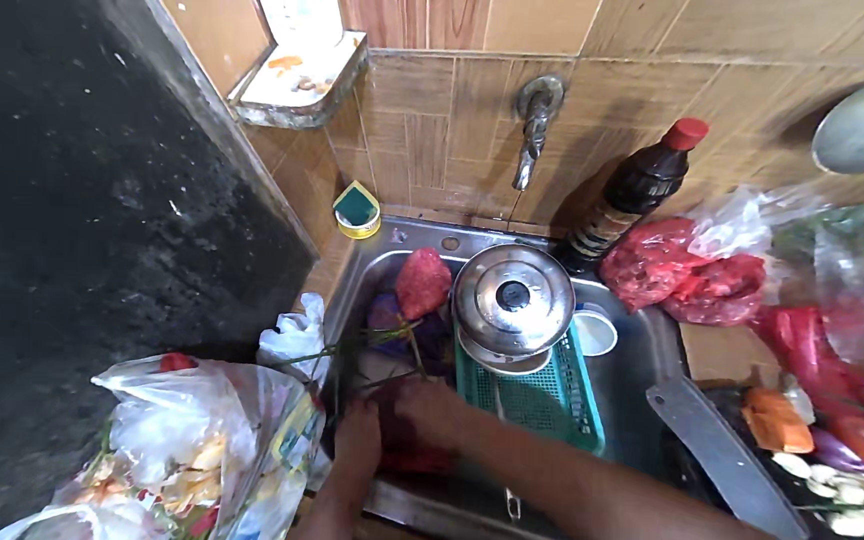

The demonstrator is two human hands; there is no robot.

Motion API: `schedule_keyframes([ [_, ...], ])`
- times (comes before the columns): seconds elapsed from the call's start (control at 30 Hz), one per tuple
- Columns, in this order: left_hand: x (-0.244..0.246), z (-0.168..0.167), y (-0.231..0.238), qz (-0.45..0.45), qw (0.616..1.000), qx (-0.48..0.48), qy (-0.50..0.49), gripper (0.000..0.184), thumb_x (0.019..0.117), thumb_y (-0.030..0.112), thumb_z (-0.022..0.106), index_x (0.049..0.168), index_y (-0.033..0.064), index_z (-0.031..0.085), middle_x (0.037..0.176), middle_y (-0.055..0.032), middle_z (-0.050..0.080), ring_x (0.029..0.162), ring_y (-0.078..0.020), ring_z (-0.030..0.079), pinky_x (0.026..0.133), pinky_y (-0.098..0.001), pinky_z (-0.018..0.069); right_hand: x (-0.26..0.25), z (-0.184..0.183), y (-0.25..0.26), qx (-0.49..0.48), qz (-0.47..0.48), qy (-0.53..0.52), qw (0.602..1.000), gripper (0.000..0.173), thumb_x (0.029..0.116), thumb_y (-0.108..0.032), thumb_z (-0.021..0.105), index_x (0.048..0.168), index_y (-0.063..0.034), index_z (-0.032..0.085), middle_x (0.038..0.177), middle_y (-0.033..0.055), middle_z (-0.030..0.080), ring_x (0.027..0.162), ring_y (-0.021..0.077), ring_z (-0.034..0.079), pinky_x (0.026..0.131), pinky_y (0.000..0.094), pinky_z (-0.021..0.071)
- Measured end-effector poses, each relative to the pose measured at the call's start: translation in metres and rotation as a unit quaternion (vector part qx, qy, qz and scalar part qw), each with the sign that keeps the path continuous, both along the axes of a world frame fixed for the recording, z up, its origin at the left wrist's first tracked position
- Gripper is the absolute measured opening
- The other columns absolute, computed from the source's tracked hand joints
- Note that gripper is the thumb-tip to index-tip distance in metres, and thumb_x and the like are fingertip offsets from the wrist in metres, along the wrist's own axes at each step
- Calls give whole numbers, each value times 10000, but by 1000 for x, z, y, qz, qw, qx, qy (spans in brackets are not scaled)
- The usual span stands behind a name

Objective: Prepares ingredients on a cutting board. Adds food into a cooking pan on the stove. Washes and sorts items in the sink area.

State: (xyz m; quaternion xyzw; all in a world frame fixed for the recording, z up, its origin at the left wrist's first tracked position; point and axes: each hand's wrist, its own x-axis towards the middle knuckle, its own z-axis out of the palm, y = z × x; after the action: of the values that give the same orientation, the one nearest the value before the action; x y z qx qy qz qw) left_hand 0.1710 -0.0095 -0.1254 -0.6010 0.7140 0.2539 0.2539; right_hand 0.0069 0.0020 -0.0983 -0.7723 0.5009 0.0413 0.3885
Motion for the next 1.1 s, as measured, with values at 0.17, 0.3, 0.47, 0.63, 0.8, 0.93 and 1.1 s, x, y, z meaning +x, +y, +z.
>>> schedule_keyframes([
  [0.17, 11, 0, -8, 92, 992, 21, 79, 367, 1041, 133, 514, 1384, 32, 597, 1427, -220, 577, 1339, -378, 549, 1122, -525, 437, 14, -38, 45, 106, 54, 36, 992, 521, 993, -7, 573, 1502, -48, 472, 1456, 217, 566, 1363, 409, 528, 1183, 635, 302],
  [0.3, 27, 9, -8, 358, 889, 3, 285, 345, 1083, 153, 479, 1378, -6, 562, 1259, -209, 648, 1151, -285, 638, 1003, -458, 506, 8, -11, 23, 132, -53, 79, 987, 442, 1020, -62, 563, 1452, -4, 486, 1289, 313, 629, 1236, 502, 592, 1077, 668, 417],
  [0.47, 15, 15, 0, 495, 743, 33, 449, 363, 1131, 224, 363, 1333, 5, 569, 1058, -125, 664, 888, -173, 657, 790, -366, 565, 24, 9, 7, 143, -237, 60, 959, 443, 1097, -205, 426, 1518, -66, 430, 1425, 240, 576, 1291, 427, 592, 1032, 618, 488],
  [0.63, 6, 28, 6, 517, 729, 60, 445, 380, 1126, 251, 366, 1215, -11, 626, 1001, -118, 688, 866, -184, 663, 780, -380, 562, 29, -20, 49, -12, -59, -56, 997, 361, 1003, -1, 514, 1355, 54, 576, 1376, 296, 579, 1253, 473, 593, 1006, 616, 501],
  [0.8, -2, 56, 19, 420, 773, 101, 465, 285, 1057, 159, 492, 1292, 17, 571, 872, -33, 604, 691, -101, 565, 618, -286, 498, 33, -31, 25, 106, -173, -36, 979, 400, 1068, -182, 503, 1422, -14, 583, 1444, 238, 577, 1377, 410, 513, 1157, 597, 372],
  [0.93, 24, 48, 5, 414, 722, 46, 552, 727, 904, -16, 622, 1548, 100, 306, 1347, -156, 606, 1074, -217, 686, 846, -388, 606, 18, -28, 19, 22, -7, -14, 1000, 337, 1001, -7, 550, 1325, 74, 594, 1298, 313, 624, 1251, 499, 583, 1044, 665, 459],
  [1.1, 45, 5, -1, 256, 862, -106, 425, 271, 937, -50, 575, 1159, 19, 716, 1183, -127, 709, 1121, -203, 658, 994, -387, 529, -4, 48, 15, 62, -12, -32, 997, 343, 987, -63, 625, 1319, 19, 619, 1321, 270, 629, 1313, 459, 540, 1151, 640, 343],
])
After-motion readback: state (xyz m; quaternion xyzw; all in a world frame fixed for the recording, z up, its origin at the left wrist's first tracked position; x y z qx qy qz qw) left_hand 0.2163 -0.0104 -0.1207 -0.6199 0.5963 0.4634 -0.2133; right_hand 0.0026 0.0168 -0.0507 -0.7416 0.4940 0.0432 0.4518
